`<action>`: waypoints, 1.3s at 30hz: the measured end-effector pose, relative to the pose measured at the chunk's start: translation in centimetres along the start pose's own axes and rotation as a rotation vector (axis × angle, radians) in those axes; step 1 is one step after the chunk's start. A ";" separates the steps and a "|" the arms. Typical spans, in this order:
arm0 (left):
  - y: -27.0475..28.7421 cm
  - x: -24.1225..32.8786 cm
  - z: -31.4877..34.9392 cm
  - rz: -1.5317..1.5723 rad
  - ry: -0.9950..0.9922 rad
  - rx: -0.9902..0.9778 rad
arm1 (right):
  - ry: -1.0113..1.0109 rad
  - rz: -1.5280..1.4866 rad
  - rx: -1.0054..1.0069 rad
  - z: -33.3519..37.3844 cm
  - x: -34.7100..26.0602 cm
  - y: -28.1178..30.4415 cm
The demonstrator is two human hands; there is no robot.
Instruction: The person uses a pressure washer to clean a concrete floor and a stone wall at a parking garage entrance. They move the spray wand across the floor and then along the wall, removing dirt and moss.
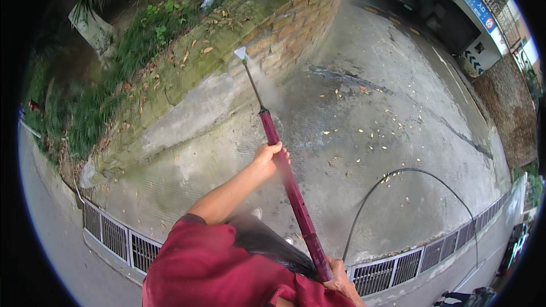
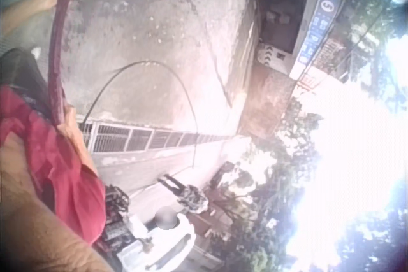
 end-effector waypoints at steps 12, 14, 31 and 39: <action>-6.1 1.0 2.7 -0.069 -0.229 -0.139 | 0.108 0.050 0.076 2.3 -0.2 -0.6; -5.4 0.3 3.1 -0.039 -0.196 -0.155 | 0.156 0.002 0.095 2.4 0.3 -1.2; -7.8 5.6 -2.5 -0.045 -0.244 -0.365 | 0.119 0.123 0.229 -3.2 -4.8 -1.7; -2.0 2.3 -0.4 -0.012 -0.196 -0.087 | 0.035 -0.007 0.058 -1.5 -3.3 -0.7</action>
Point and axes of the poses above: each hand's wrist, its own z-axis away from the middle knuckle, its own y-axis out of the back of the hand, x = y × z, the point moved 1 cm from there along -z, towards the middle knuckle, and after that the axes turned 15 degrees about -x, right-handed, at the moved point
